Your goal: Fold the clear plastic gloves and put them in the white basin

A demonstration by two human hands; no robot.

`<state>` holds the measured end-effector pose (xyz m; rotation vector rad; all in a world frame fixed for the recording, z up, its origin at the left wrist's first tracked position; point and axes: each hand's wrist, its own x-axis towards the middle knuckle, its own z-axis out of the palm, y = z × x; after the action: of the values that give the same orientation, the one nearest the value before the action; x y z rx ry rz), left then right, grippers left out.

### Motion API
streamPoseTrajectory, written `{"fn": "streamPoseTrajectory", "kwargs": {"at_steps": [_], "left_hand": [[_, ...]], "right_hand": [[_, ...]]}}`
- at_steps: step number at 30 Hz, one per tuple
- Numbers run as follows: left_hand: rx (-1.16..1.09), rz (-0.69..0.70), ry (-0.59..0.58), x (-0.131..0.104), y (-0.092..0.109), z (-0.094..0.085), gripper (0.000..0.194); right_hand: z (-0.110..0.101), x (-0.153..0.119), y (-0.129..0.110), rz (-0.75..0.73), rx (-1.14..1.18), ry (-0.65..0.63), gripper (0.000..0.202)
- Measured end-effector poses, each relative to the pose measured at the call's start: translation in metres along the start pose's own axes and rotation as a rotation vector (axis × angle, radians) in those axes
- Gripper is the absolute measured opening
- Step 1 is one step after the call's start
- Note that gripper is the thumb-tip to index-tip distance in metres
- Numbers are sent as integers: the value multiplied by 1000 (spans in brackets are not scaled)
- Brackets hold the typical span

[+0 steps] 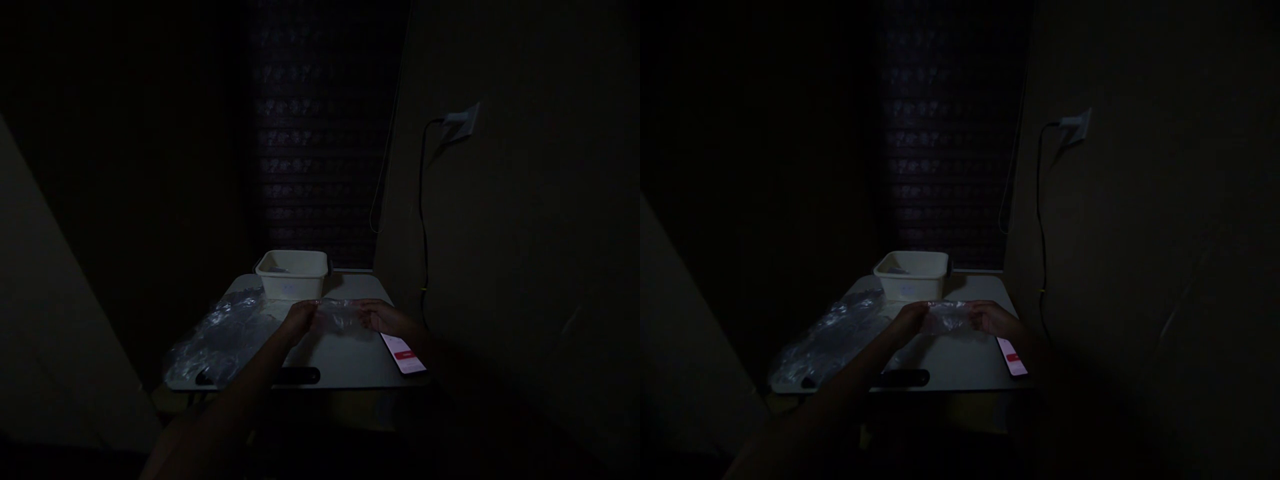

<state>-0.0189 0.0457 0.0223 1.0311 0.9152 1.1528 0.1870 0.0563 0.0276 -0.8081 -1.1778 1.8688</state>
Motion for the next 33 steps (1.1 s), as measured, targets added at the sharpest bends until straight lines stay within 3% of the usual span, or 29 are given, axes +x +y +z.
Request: {"fn": "streamPoseTrajectory", "kwargs": {"at_steps": [10,19,26,30,33], "left_hand": [[-100,14,-21,-6,6,4,9],[-37,-23,-34,-4,10,0,15],[247,-10,63,7,-12,-4,9],[363,27,81,11,-26,-7,5],[446,95,107,11,-30,-11,18]], "right_hand": [[-1,3,2,-19,-15,19,23],[-4,3,5,-38,-23,32,21],[-2,3,10,83,40,142,21],[-11,12,25,15,-113,231,25],[-18,23,34,-97,-446,395,28]]}}
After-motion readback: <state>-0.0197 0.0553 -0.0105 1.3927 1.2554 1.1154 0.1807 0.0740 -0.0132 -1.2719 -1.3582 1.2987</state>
